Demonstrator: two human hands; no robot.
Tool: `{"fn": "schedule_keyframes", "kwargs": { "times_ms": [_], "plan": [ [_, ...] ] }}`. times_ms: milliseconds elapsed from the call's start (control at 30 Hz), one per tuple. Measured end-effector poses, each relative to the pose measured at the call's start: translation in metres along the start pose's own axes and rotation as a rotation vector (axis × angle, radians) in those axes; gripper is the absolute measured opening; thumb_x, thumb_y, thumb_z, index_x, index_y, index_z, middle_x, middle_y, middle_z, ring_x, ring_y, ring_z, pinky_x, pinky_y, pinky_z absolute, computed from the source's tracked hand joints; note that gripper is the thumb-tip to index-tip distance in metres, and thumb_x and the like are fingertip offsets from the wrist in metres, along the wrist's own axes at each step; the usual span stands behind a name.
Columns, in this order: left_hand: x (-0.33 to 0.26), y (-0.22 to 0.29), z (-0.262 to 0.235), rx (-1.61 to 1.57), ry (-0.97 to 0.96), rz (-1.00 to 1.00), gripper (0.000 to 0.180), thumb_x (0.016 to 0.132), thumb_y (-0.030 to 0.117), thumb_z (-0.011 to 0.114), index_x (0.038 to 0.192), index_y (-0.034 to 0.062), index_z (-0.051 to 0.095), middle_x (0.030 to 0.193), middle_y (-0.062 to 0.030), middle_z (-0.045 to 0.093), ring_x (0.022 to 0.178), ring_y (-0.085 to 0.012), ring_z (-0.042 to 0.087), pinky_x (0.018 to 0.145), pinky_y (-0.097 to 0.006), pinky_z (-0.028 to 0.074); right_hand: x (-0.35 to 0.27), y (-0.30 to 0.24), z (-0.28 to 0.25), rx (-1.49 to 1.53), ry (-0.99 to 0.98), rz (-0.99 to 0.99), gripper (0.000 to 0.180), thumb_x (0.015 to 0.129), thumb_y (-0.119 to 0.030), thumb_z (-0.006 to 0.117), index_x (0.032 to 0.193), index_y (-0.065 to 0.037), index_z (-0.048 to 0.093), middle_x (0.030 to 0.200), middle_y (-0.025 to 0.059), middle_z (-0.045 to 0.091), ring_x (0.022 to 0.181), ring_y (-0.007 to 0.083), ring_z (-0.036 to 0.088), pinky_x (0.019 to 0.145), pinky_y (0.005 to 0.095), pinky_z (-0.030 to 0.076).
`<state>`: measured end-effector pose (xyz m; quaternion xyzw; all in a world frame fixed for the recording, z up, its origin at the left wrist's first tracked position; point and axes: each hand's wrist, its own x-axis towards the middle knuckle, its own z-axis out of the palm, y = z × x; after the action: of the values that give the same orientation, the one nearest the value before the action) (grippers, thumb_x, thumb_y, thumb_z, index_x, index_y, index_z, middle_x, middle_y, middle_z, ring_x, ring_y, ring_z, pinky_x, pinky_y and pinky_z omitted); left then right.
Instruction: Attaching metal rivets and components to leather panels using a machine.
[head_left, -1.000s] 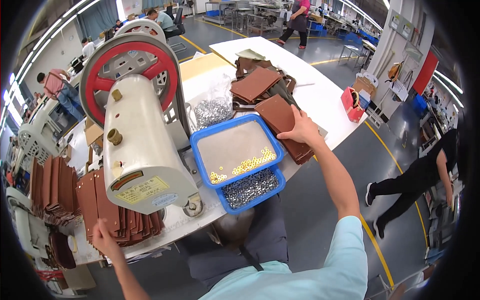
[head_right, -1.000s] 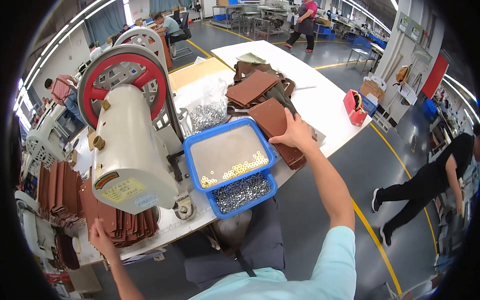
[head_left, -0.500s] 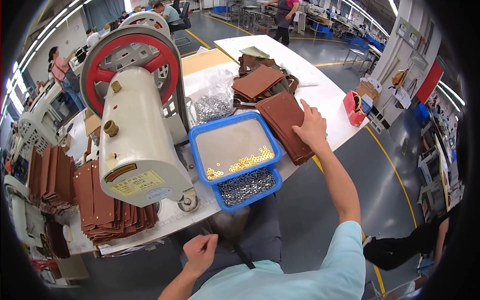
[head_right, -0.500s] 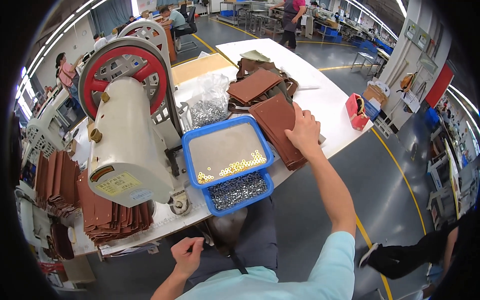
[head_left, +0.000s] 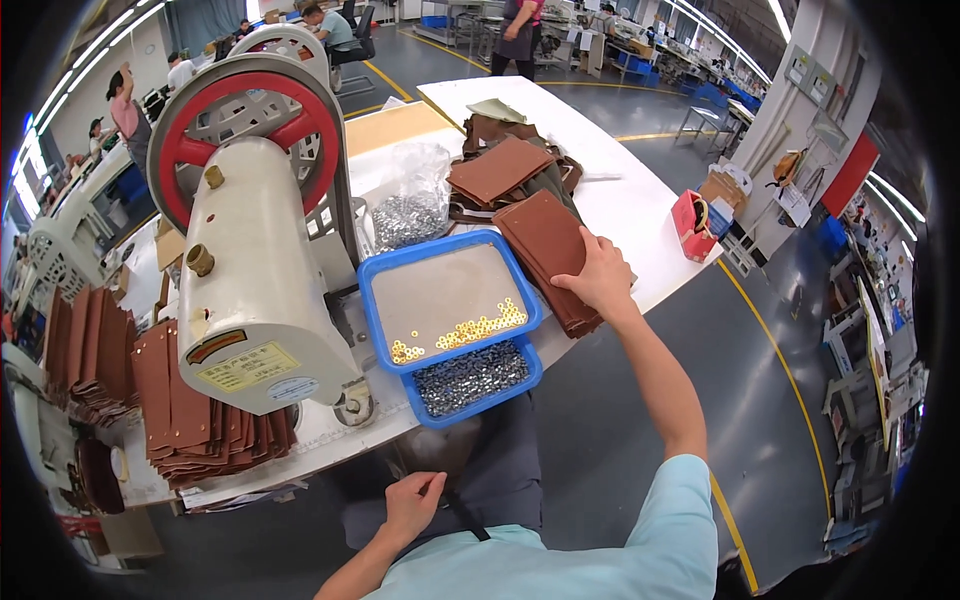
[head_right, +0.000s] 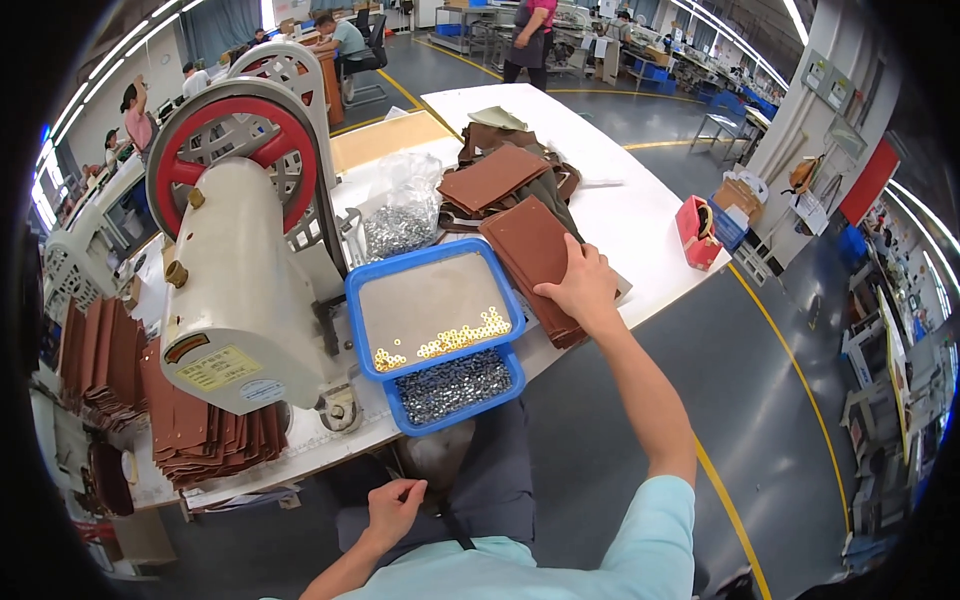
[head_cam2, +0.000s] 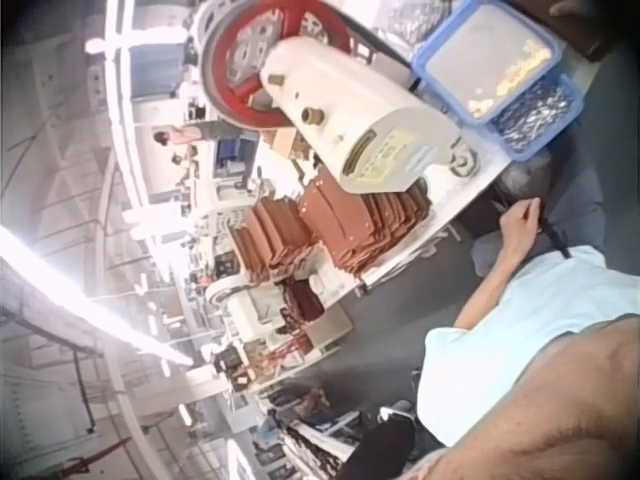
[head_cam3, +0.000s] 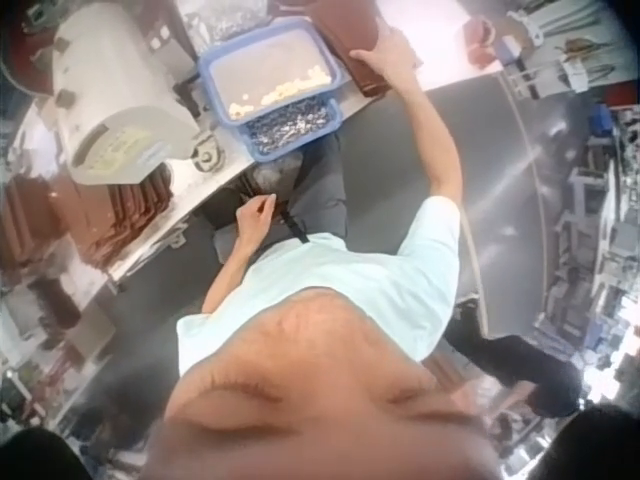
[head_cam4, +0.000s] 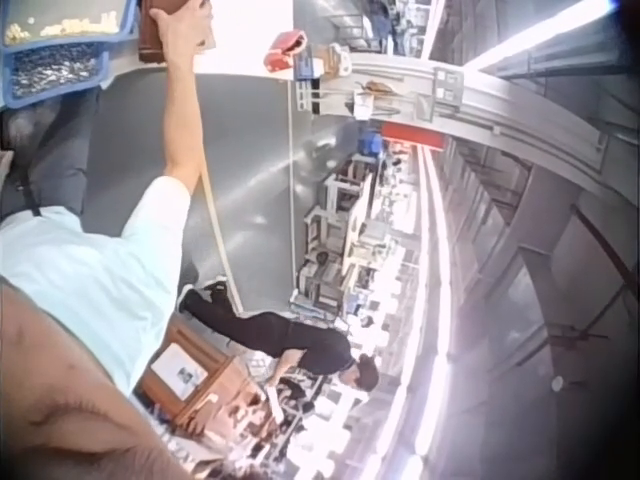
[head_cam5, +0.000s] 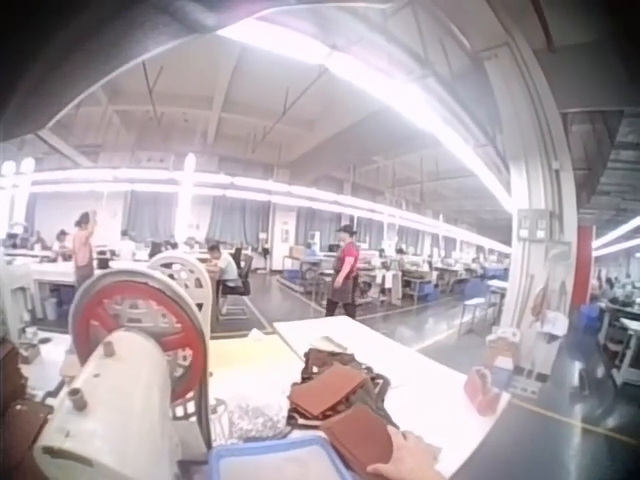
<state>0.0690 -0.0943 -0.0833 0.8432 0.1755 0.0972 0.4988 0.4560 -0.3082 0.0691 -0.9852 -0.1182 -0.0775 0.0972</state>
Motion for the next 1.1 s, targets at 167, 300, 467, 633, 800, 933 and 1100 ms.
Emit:
{"fn": "schedule_keyframes", "kwargs": {
  "times_ms": [167,300,467,633,800,933,1100],
  "plan": [
    [-0.015,-0.016,0.004,-0.102,-0.027,-0.123,0.018,0.092,0.018,0.078,0.094,0.0007,0.079,0.080,-0.0116,0.075,0.065,-0.0152,0.069,0.060,-0.029,0.053,-0.008,0.003,-0.025,0.329,0.236,0.038,0.070,0.079,-0.020,0.086,0.143,-0.009,0.058,0.104,0.0122,0.074,0.093,0.0291,0.073,0.086,0.0423,0.058],
    [-0.006,0.017,-0.017,-0.178,-0.070,-0.106,0.028,0.090,0.020,0.081,0.110,0.0013,0.076,0.095,-0.0111,0.077,0.073,-0.0156,0.071,0.068,-0.029,0.057,-0.066,0.017,-0.048,1.318,-0.017,0.023,0.039,0.081,-0.005,0.080,0.119,-0.002,0.073,0.097,0.0061,0.076,0.087,0.0168,0.071,0.082,0.0322,0.058],
    [0.029,0.071,-0.030,-0.656,-0.127,0.213,0.069,0.092,0.030,0.080,0.148,0.0008,0.051,0.134,-0.0135,0.065,0.111,-0.0206,0.067,0.094,-0.035,0.055,-0.174,-0.015,0.007,1.270,-0.648,-0.281,0.020,0.090,-0.005,0.078,0.109,0.001,0.076,0.091,0.0006,0.075,0.086,0.0075,0.065,0.077,0.0272,0.054],
    [0.027,0.069,-0.031,-0.688,0.104,0.144,0.046,0.101,0.027,0.069,0.135,-0.0037,0.058,0.124,-0.0085,0.068,0.109,-0.0133,0.061,0.093,-0.031,0.050,-0.214,-0.051,0.035,1.067,-1.122,-0.654,0.023,0.096,-0.019,0.074,0.111,-0.001,0.073,0.086,0.0107,0.073,0.075,0.0133,0.064,0.070,0.0347,0.053],
    [0.022,0.069,-0.048,-0.538,0.205,0.047,0.027,0.103,0.020,0.067,0.111,-0.0057,0.072,0.097,-0.0017,0.072,0.088,-0.0073,0.059,0.081,-0.025,0.050,-0.122,-0.076,0.021,0.977,-0.455,-0.685,0.027,0.090,-0.014,0.076,0.115,-0.004,0.073,0.099,0.0122,0.077,0.090,0.0227,0.075,0.081,0.0350,0.059],
    [0.012,0.065,-0.047,-0.560,0.206,-0.031,0.028,0.104,0.021,0.066,0.110,-0.0057,0.073,0.095,0.0006,0.071,0.088,-0.0060,0.058,0.080,-0.023,0.048,-0.042,-0.089,0.042,0.555,-0.186,-0.465,0.036,0.082,-0.009,0.079,0.116,-0.001,0.074,0.101,0.0160,0.075,0.090,0.0283,0.074,0.083,0.0382,0.059],
    [0.009,0.043,-0.050,-0.685,0.204,-0.178,0.027,0.106,0.019,0.062,0.112,-0.0045,0.073,0.094,0.0026,0.070,0.082,-0.0034,0.055,0.074,-0.021,0.046,-0.012,-0.108,0.052,0.364,-0.493,-0.448,0.040,0.077,-0.014,0.085,0.113,-0.001,0.074,0.096,0.0145,0.077,0.086,0.0265,0.075,0.081,0.0381,0.060]
  ]
}}
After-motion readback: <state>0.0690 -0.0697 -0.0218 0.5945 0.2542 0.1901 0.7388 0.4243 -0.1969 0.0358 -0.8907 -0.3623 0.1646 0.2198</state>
